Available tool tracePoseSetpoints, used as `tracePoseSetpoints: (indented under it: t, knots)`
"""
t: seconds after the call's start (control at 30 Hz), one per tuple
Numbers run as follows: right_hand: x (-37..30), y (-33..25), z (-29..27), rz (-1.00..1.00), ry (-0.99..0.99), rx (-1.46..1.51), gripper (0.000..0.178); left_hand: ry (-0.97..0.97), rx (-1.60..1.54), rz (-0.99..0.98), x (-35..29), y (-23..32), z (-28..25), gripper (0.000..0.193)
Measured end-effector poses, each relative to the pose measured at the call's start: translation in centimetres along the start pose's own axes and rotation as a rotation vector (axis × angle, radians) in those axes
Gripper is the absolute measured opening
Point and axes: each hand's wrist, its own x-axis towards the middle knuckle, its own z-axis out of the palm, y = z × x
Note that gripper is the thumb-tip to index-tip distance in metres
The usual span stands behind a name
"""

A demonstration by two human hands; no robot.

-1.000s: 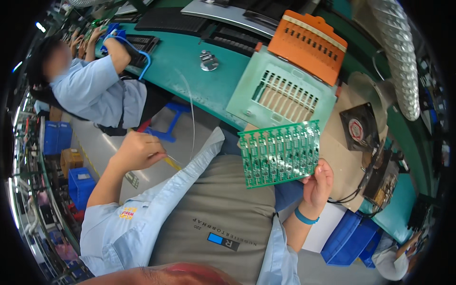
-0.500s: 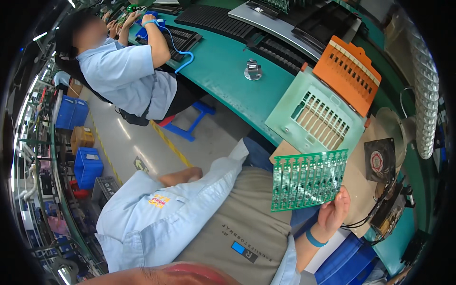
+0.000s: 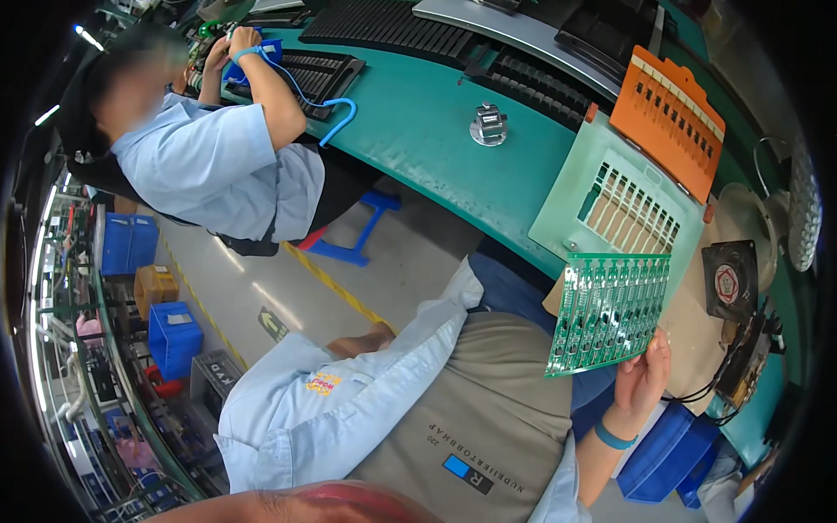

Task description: Soldering electronic components onto circuit boards at a manual assembly station.

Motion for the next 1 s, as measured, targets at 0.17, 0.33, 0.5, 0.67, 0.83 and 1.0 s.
tracePoseSetpoints:
  t: [0.17, 0.33, 0.5, 0.67, 0.83, 1.0]
  knots:
    - [0.1, 0.9, 0.2, 0.003, 0.001, -0.021, 0.021, 0.705, -0.426, 0.544, -0.7, -0.6, -0.5, 0.026]
    - [-0.1, 1.8, -0.2, 0.005, -0.090, -0.037, 0.020, 0.955, -0.528, 0.355, -8.9, 5.2, -9.9, 0.031]
    - [-0.2, 0.8, -1.4, -0.020, -0.081, -0.010, 0.020, 1.145, -0.784, 0.457, -14.7, 8.0, -16.5, 0.028]
    - [-0.1, 1.0, -1.5, -0.034, -0.060, 0.090, 0.022, 1.052, -0.629, 0.430, -21.6, 9.3, -21.5, 0.023]
    - [-0.6, -0.1, -1.9, -0.036, -0.083, 0.056, 0.019, 0.818, 0.393, 0.349, -30.7, 12.2, -24.1, 0.029]
    - [-0.5, -0.2, -2.3, -0.046, -0.103, -0.018, 0.015, 0.797, 0.364, 0.462, -34.5, 15.8, -25.6, 0.037]
